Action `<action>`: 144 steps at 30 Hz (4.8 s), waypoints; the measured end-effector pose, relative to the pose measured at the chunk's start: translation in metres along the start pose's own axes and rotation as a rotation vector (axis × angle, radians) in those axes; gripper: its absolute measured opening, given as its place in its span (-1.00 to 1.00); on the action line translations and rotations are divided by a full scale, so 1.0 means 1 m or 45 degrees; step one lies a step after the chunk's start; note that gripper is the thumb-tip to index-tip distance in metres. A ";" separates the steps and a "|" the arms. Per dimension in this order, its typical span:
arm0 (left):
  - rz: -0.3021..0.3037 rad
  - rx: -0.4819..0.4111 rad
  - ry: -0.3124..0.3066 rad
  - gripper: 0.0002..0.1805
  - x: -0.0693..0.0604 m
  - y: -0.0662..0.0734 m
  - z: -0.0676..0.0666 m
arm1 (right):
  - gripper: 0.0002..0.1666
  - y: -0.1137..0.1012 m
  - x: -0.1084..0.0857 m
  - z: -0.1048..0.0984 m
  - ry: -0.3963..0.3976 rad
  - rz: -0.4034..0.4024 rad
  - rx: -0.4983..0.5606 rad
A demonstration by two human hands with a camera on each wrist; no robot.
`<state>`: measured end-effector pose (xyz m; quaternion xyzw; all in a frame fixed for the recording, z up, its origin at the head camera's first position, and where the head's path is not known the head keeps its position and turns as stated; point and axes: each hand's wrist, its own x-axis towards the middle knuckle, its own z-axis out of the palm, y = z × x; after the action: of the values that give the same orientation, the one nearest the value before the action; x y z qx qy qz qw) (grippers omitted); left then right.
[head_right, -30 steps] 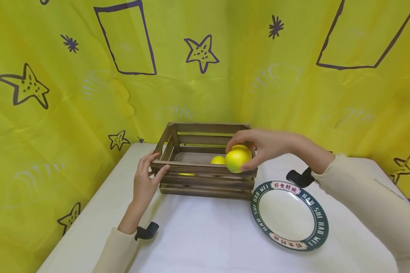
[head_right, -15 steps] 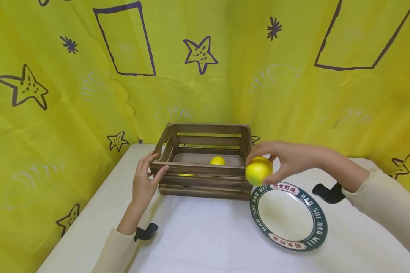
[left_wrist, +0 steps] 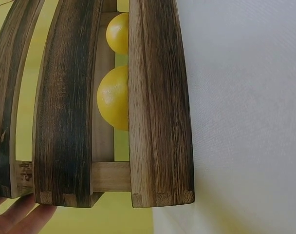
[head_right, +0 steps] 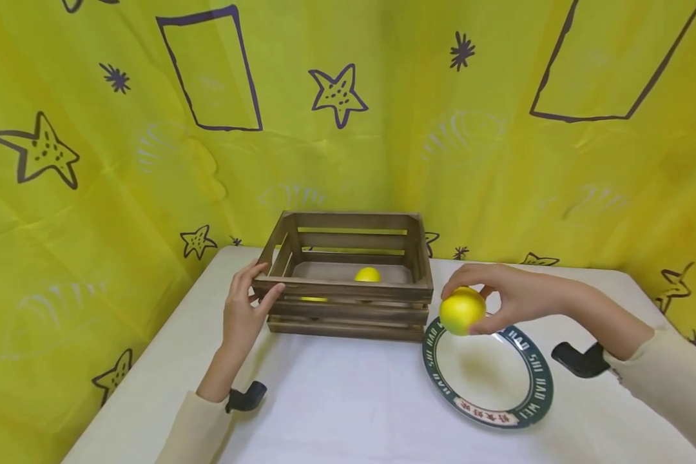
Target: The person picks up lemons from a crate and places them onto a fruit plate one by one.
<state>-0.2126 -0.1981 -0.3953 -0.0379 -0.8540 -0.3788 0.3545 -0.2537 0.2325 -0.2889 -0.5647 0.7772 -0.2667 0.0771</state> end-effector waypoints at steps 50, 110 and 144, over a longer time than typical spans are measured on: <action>0.044 0.005 0.035 -0.43 0.000 -0.002 0.000 | -0.43 0.072 -0.032 0.088 0.148 0.206 0.048; 0.044 0.016 0.037 -0.42 0.000 -0.004 0.001 | -0.20 0.030 -0.024 0.033 0.370 0.231 -0.139; 0.072 0.021 0.058 -0.42 0.000 -0.001 -0.001 | -0.17 0.017 0.043 -0.008 0.227 -0.161 0.019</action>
<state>-0.2122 -0.1990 -0.3958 -0.0504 -0.8473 -0.3625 0.3848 -0.2858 0.1992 -0.2831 -0.5860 0.7419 -0.3258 -0.0051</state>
